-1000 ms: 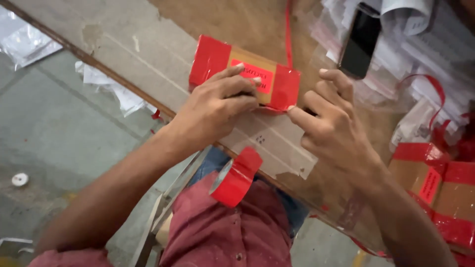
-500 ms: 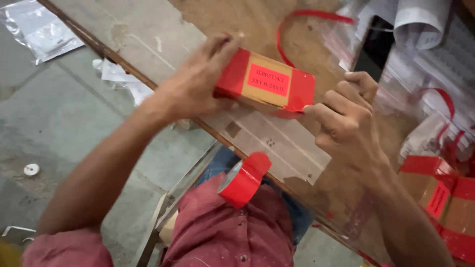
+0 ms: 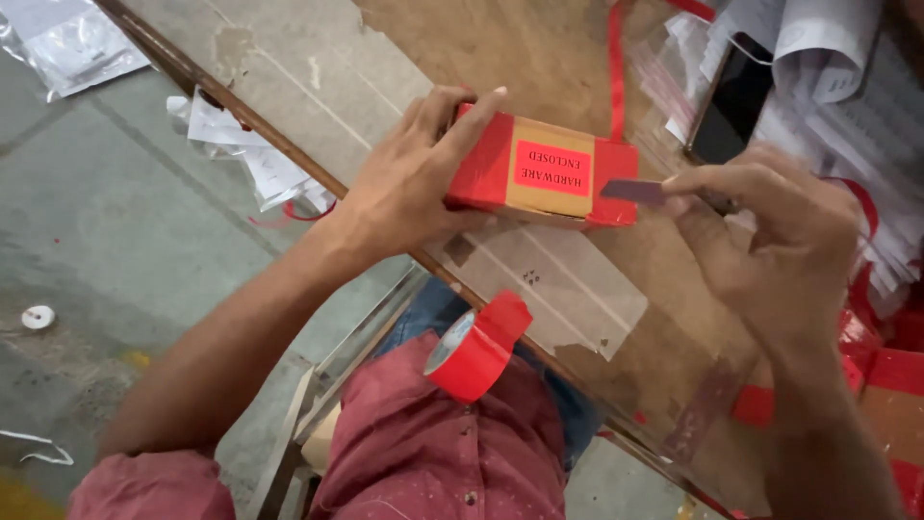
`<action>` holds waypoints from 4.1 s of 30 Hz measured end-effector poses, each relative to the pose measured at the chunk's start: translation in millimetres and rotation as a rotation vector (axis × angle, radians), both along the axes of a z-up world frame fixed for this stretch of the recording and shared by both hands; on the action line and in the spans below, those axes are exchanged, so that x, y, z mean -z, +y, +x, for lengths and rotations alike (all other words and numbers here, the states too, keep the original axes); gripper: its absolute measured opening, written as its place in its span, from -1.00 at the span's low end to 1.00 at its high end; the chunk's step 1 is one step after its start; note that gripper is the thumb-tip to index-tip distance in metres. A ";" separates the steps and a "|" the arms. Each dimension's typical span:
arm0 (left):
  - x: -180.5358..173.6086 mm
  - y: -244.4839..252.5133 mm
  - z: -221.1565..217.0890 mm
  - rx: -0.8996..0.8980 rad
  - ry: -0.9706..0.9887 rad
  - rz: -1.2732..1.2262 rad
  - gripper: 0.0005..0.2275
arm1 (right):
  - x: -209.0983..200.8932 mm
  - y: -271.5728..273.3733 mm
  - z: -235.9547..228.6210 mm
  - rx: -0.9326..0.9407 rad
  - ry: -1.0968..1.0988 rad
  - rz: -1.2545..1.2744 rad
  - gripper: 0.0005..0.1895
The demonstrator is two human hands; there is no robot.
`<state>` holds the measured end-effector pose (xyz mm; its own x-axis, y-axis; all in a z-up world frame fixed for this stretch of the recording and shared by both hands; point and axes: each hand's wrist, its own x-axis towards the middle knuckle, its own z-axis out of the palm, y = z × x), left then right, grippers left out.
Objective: The person is using red tape to seal several small cardboard boxes on a workbench.
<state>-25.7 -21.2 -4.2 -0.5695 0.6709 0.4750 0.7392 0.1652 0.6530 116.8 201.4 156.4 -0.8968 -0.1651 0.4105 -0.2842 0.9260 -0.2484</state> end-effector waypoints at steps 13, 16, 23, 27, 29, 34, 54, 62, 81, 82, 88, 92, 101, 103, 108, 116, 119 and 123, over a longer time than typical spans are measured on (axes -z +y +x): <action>0.1 2.8 14.7 -0.056 0.016 0.005 -0.01 | 12.9 29.5 11.2 0.157 -0.373 -0.147 -0.74; 2.6 4.3 16.1 -0.068 0.015 0.017 -0.01 | 8.7 22.3 7.9 0.111 -0.344 -0.094 -0.79; 3.5 3.2 16.3 -0.077 0.023 0.032 0.00 | -0.1 10.5 4.1 0.138 -0.310 -0.026 -0.85; 5.1 3.4 16.0 -0.073 0.026 0.042 0.00 | 3.3 8.2 0.6 0.141 -0.301 -0.004 -0.85; 5.1 3.1 16.5 -0.078 0.027 0.043 -0.01 | 5.5 7.3 -1.1 0.118 -0.296 0.046 -0.86; 5.5 2.8 17.0 -0.085 0.016 0.039 -0.01 | 8.7 8.3 -3.5 0.110 -0.289 0.068 -0.88; 9.4 4.6 16.9 -0.090 0.024 0.062 0.00 | 14.7 -19.4 -8.1 0.063 -0.236 0.175 -0.93; 13.9 5.5 19.4 -0.109 0.043 0.076 -0.06 | 37.6 -43.3 -12.0 -0.015 -0.179 0.122 -0.90; 12.0 3.6 20.8 -0.168 0.051 0.057 -0.02 | 26.6 -73.3 -27.4 -0.073 -0.167 0.181 -0.87; 13.1 3.6 20.7 -0.165 0.059 0.077 -0.03 | 24.0 -71.6 -25.6 -0.072 -0.172 0.219 -0.88; 13.1 2.9 21.6 -0.143 0.056 0.104 -0.03 | 33.3 -55.2 -15.5 -0.040 -0.181 0.301 -0.88; 13.3 4.5 21.2 -0.156 0.057 0.083 -0.01 | 46.3 -43.1 -11.2 -0.037 -0.185 0.304 -0.85; 14.9 4.7 24.1 -0.175 0.061 0.107 -0.07 | 52.5 -58.2 -20.4 -0.052 -0.047 0.456 -0.80; 13.2 2.8 23.9 -0.176 0.059 0.116 -0.08 | 51.7 -57.9 -25.5 -0.067 -0.055 0.447 -0.80; 11.6 4.0 24.4 -0.185 0.063 0.127 -0.08 | 37.8 -60.8 -23.6 -0.126 -0.081 0.428 -0.84; 13.2 2.2 24.3 -0.179 0.053 0.126 -0.06 | 43.4 -62.3 -26.0 -0.093 -0.105 0.397 -0.85; 11.6 3.4 23.9 -0.180 0.052 0.130 -0.05 | 39.5 -62.1 -25.1 -0.096 -0.126 0.356 -0.85; 16.6 3.5 21.9 -0.199 0.074 0.146 -0.06 | 36.4 -67.8 -22.6 -0.114 -0.108 0.354 -0.84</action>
